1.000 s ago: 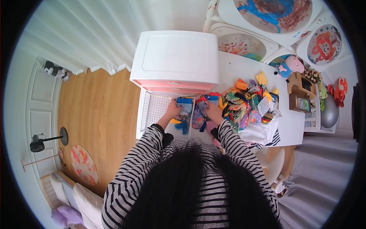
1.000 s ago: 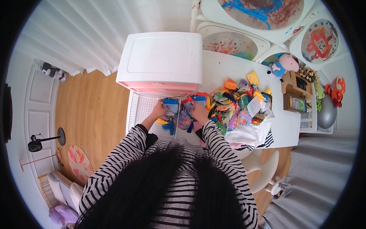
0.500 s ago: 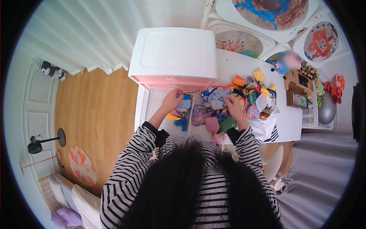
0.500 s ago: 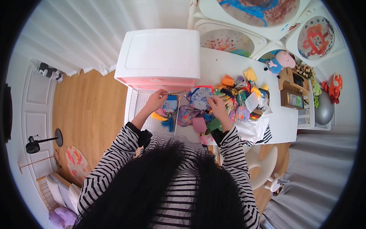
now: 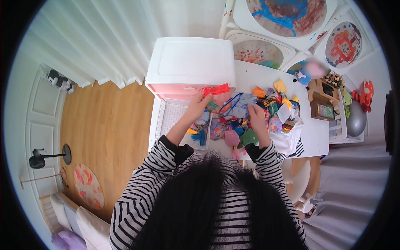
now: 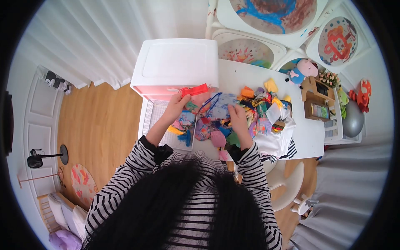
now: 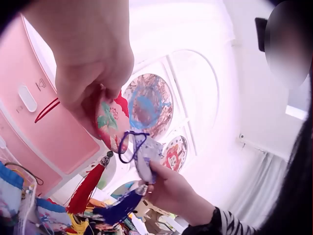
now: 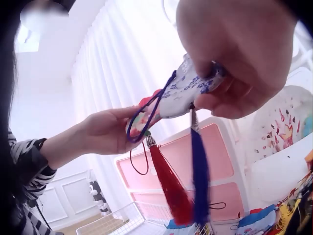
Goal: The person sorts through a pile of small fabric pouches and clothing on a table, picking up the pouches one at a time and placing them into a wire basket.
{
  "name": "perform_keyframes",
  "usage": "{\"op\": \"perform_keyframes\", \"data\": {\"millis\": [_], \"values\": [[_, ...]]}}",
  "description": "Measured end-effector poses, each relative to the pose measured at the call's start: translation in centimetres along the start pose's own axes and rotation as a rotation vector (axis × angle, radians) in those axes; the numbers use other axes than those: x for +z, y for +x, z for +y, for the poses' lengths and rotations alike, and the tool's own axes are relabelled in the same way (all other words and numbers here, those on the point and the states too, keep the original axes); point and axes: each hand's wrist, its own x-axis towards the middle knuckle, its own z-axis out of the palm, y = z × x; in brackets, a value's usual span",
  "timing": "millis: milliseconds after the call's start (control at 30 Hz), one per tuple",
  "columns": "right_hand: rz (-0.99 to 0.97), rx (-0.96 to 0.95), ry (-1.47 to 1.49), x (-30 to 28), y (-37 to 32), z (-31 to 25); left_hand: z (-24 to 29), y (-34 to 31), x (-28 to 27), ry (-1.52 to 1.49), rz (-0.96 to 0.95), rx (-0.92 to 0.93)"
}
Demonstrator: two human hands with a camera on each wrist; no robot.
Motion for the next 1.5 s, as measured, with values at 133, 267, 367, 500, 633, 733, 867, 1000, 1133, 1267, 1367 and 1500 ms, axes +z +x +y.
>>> {"op": "perform_keyframes", "data": {"millis": [133,267,367,500,633,733,867,1000,1133,1267,1367,1500], "values": [[0.055,0.034,0.248,0.1,-0.6,-2.8,0.1,-0.8,-0.4,-0.033,0.045,-0.037],[-0.193,0.012,0.079,2.5,-0.4,-4.8,0.8,-1.7,1.4,-0.280,-0.056,-0.119],[-0.252,0.026,0.072,5.1,-0.3,-4.0,1.3,-2.7,1.8,-0.001,-0.087,-0.099],[-0.350,0.004,0.076,5.5,-0.2,-3.0,-0.9,-2.0,-0.6,0.037,0.010,-0.005],[-0.273,0.095,0.061,2.8,-0.4,-0.6,-4.2,-1.2,-4.6,-0.050,0.148,-0.110],[-0.285,0.197,-0.056,0.8,-0.8,3.2,-7.0,-0.9,-4.9,0.001,0.140,-0.340],[-0.380,0.245,-0.371,0.3,-1.8,7.0,-14.5,0.7,-5.3,-0.086,0.113,-0.535],[-0.551,0.219,-0.525,1.6,-2.7,10.7,-20.6,2.1,-5.3,0.250,0.127,-0.334],[-0.604,0.131,-0.678,2.8,-3.2,12.5,-16.4,1.6,-3.8,0.741,0.162,-0.523],[-0.397,-0.071,-0.944,3.9,-3.8,12.3,-14.6,0.5,-4.8,0.888,0.107,-0.510],[-0.416,-0.154,-1.053,4.0,-3.8,12.1,-16.8,-0.1,-5.7,0.582,-0.031,-0.494],[-0.450,-0.263,-1.112,3.4,-3.5,14.3,-13.9,-1.4,-5.1,0.435,-0.031,-0.441]]}}
